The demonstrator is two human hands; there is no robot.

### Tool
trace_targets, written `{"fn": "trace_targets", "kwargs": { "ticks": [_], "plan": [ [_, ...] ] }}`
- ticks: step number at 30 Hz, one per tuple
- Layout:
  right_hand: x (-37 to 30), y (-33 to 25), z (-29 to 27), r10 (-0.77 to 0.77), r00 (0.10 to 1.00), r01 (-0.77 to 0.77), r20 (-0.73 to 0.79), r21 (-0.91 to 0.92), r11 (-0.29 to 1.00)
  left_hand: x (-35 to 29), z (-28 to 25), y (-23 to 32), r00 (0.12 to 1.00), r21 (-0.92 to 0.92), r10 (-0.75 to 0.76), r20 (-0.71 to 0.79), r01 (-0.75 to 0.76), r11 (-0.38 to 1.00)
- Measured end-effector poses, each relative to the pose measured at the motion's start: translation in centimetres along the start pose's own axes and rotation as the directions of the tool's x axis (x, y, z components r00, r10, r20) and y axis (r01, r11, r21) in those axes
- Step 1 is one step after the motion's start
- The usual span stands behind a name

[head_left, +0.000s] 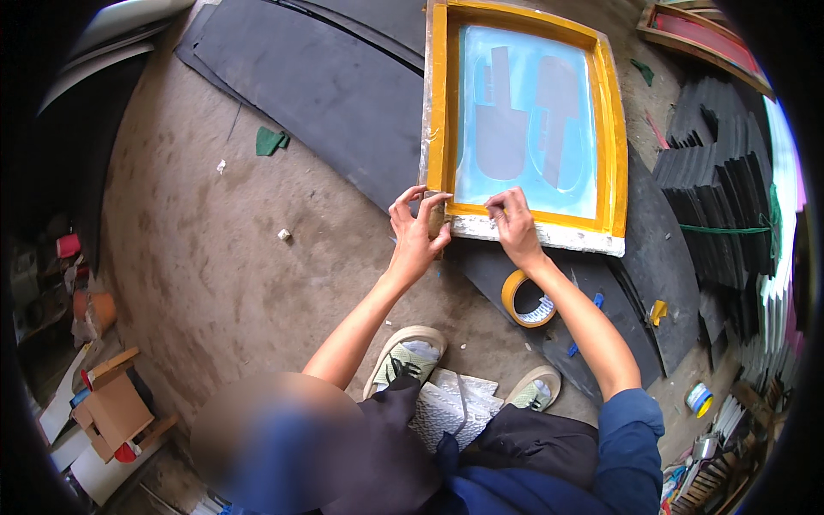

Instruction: The person sits on the floor and applies yellow tape around the edges of a wooden frame containing a blue stencil. They smooth the tape, cut it with a utility knife, and reposition the frame as needed.

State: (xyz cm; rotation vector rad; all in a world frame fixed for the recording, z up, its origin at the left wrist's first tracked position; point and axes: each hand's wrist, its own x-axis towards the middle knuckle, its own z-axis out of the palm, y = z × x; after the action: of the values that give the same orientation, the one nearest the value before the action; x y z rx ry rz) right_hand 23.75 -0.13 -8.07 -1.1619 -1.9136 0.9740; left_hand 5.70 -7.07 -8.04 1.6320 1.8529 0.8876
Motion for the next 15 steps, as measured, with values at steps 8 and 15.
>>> {"fn": "trace_targets", "kwargs": {
  "ticks": [8, 15],
  "plan": [
    [-1.9, -1.8, -10.0, 0.139, 0.985, -0.117, 0.102, -0.197, 0.973, 0.4, -0.8, 1.9, 0.965, 0.338, 0.243, 0.094, -0.261, 0.904],
    [-10.3, -3.2, -12.0, 0.103, 0.954, 0.07, 0.281, -0.543, 0.837, 1.4, 0.3, 2.6, 0.96, 0.247, 0.26, 0.102, -0.278, 0.928]
  ]
}}
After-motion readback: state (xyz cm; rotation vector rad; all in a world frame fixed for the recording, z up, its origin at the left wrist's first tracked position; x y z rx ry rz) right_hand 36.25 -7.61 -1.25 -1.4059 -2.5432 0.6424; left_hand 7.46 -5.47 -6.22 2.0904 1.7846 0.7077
